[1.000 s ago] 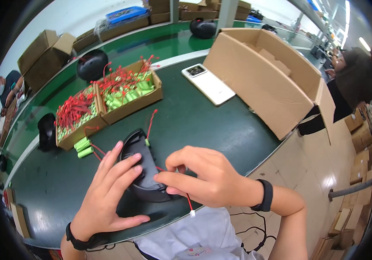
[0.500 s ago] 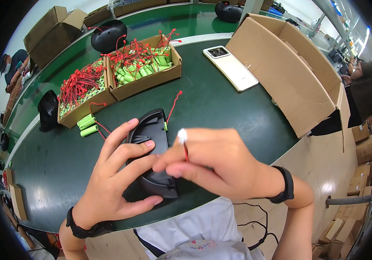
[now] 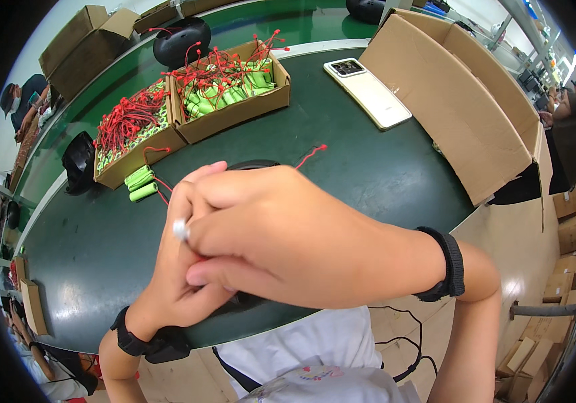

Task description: Assembling the internal components and outer casing of a small electronic device, possibly a wireless speaker or similar gadget.

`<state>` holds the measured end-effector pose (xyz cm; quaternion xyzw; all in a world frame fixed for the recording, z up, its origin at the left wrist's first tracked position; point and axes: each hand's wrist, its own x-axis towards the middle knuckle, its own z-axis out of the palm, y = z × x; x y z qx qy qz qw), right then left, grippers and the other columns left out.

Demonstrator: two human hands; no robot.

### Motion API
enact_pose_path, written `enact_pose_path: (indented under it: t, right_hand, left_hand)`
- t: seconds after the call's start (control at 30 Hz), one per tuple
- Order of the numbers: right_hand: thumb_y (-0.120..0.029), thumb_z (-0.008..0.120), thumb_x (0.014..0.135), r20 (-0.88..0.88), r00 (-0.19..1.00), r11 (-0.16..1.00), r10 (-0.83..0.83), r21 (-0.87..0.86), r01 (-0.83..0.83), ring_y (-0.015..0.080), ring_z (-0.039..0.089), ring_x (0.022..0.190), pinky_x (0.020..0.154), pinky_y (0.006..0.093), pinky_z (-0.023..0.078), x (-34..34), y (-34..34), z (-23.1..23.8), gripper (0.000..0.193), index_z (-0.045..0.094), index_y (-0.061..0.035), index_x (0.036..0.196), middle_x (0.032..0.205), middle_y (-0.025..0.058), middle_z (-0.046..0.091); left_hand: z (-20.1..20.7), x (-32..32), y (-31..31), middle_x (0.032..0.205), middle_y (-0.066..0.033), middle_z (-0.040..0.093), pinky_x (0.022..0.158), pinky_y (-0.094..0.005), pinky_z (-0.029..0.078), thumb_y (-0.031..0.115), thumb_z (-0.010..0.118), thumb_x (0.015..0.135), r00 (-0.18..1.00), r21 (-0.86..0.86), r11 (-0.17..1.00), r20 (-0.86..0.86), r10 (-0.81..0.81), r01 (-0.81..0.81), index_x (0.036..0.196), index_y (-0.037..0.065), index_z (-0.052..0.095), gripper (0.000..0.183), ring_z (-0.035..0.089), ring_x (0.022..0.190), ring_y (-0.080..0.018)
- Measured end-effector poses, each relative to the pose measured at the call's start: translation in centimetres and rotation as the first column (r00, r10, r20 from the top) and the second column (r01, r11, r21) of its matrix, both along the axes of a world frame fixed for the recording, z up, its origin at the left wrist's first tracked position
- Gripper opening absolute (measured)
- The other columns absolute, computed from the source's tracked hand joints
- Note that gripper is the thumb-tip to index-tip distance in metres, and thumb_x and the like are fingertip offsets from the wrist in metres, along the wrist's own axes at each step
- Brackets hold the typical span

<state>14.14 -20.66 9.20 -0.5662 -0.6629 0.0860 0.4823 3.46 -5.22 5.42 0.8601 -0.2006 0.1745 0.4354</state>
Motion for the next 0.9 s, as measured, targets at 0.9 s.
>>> enact_pose_path:
  t: [0.9]
  right_hand:
    - [-0.006,0.071,0.073,0.299,0.859,0.851,-0.415,-0.207,0.483,0.0256,0.059,0.098,0.088,0.0335,0.045,2.8,-4.2,-1.7,0.047,0.051,-0.0004,0.115,0.105,0.0144,0.061]
  left_hand:
    - [-1.4,0.2,0.3,0.117,-0.0225,0.057,0.102,-0.0477,0.033,0.024,0.035,0.091,0.986,-0.01,0.995,0.136,0.095,-0.095,0.11,-0.008,0.061,0.045,0.045,0.12,-0.0432]
